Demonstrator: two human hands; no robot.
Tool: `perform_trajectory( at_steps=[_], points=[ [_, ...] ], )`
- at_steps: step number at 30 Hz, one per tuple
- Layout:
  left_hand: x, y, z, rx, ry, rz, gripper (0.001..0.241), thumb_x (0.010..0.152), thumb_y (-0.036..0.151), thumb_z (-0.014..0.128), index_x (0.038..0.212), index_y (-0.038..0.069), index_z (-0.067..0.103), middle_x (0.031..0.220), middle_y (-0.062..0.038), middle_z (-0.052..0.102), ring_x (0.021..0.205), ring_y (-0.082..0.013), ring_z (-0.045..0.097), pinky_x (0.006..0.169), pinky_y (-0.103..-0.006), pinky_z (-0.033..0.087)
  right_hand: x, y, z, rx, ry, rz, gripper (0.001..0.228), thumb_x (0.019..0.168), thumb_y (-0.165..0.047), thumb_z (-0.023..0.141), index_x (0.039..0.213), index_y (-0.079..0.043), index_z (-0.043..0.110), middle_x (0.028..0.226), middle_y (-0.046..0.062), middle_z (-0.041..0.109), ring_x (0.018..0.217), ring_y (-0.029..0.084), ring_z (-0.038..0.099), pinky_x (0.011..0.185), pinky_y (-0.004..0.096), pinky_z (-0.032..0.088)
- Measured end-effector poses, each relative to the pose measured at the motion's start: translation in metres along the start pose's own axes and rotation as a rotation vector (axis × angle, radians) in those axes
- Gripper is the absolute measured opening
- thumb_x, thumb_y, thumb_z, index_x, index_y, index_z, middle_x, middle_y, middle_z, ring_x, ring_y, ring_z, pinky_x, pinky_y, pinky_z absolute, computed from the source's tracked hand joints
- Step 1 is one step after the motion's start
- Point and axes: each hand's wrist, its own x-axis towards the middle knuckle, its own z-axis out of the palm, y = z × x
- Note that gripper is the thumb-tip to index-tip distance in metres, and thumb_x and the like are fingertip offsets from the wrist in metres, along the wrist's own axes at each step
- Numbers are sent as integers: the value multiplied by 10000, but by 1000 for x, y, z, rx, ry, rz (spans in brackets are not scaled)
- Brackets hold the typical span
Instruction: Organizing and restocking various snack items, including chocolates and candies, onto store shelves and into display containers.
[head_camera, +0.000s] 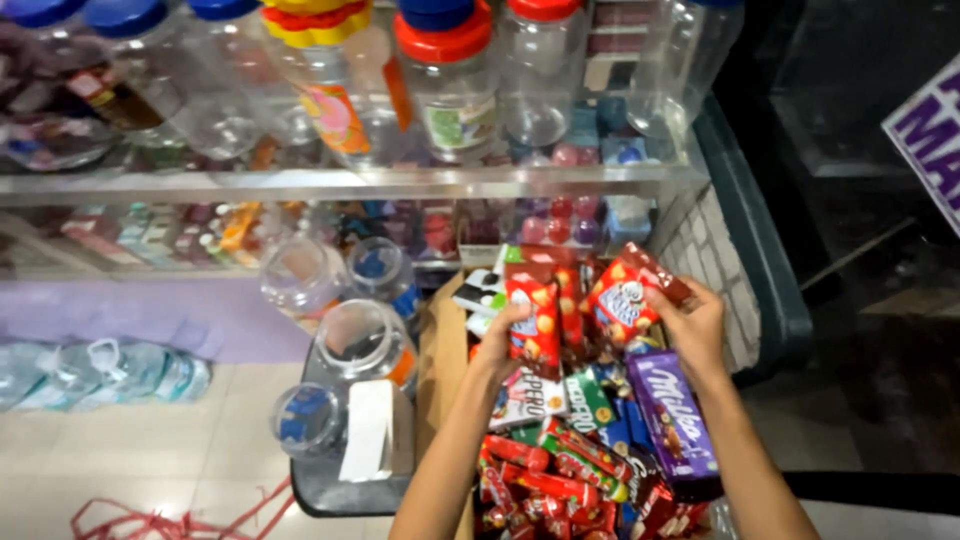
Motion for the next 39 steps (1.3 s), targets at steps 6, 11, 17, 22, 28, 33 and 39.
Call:
perform_trajectory(
  at_steps=[6,11,17,22,28,33,39],
  points=[
    [-43,8,48,177,121,49,550,789,267,757,1299,150,586,1110,-18,741,988,-160,739,909,-380,601,-1,-7,89,70,-49,-109,274,966,-57,680,1230,13,668,1122,36,727,1021,131,663,924,274,520],
    [-89,45,36,-68,37,217,596,865,278,756,1383,76,541,1171,-101,710,1012,-221,725,920,-403,598,-10,9,147,-65,-131,-21,439,1117,-314,458,1399,1,577,1344,67,627,1265,187,532,1108,337,400],
    [-160,117,55,12,122,419,581,929,338,698,1420,92,511,1227,-98,694,1056,-208,713,922,-390,595,-50,-90,256,122,-508,-76,717,1052,-456,458,1598,-16,315,1562,134,464,1451,226,416,1212,369,289],
    [-244,201,64,81,268,624,583,874,375,629,1414,355,411,1269,10,687,1076,-128,709,931,-341,577,-78,-93,363,67,-514,-147,756,1038,-387,547,1617,-10,241,1574,188,418,1452,254,398,1208,388,295],
    [-330,296,-65,151,404,685,474,997,410,613,1359,105,579,1217,-32,702,1077,-127,684,946,-316,558,-116,-103,525,-86,-567,-136,777,1035,-393,504,1646,-42,176,1637,169,392,1500,270,390,1215,398,299],
    [-451,362,-57,403,521,808,716,980,424,554,1589,131,316,1407,-114,588,1191,-203,611,1010,-351,504,-170,-138,630,9,-766,-382,976,956,-454,597,1653,-5,82,1710,205,147,1566,342,157,1241,426,130],
    [-526,410,-78,1055,887,1060,665,1107,405,439,1628,45,236,1659,-201,321,1553,-301,278,1258,-397,207,-191,-119,721,192,-1059,-60,842,924,-328,618,1600,-11,230,1570,143,396,1472,263,356,1199,384,242]
  ],
)
